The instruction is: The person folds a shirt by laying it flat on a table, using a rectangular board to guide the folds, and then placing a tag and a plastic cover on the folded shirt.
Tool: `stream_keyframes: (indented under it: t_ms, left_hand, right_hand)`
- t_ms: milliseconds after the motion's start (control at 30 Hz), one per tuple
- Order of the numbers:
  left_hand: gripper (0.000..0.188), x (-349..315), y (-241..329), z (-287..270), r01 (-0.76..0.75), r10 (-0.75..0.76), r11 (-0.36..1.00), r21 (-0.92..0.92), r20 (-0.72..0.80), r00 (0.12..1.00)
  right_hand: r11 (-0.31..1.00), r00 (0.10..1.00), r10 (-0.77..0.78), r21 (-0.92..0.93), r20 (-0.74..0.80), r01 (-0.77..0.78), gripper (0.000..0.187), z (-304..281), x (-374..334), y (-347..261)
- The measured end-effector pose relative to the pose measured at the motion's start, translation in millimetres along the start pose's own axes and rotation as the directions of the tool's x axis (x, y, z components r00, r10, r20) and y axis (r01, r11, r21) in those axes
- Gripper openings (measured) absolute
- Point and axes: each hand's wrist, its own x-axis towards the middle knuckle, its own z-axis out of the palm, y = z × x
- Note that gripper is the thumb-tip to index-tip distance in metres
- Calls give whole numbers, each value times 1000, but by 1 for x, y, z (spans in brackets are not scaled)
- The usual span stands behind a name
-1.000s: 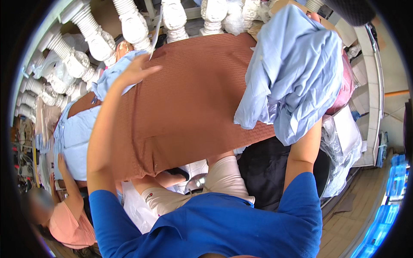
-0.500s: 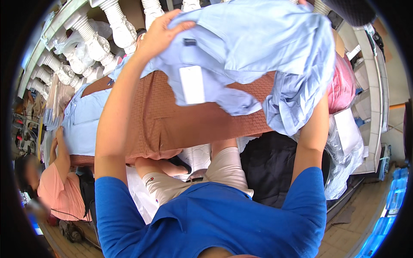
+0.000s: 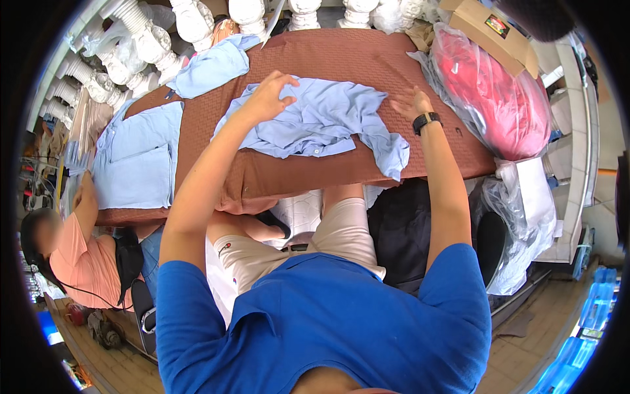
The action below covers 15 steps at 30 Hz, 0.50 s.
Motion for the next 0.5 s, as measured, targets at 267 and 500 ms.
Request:
stream_keyframes:
  t_ms: [267, 500]
  left_hand:
    - [29, -29, -42, 100, 222, -220, 952, 212, -30, 975]
    - [5, -3, -33, 69, 147, -169, 985, -94, -300, 939]
  right_hand:
    - [299, 422, -518, -305, 744, 904, 25, 93, -51, 81]
    - [-146, 578, -507, -724, 640, 674, 31, 147, -69, 116]
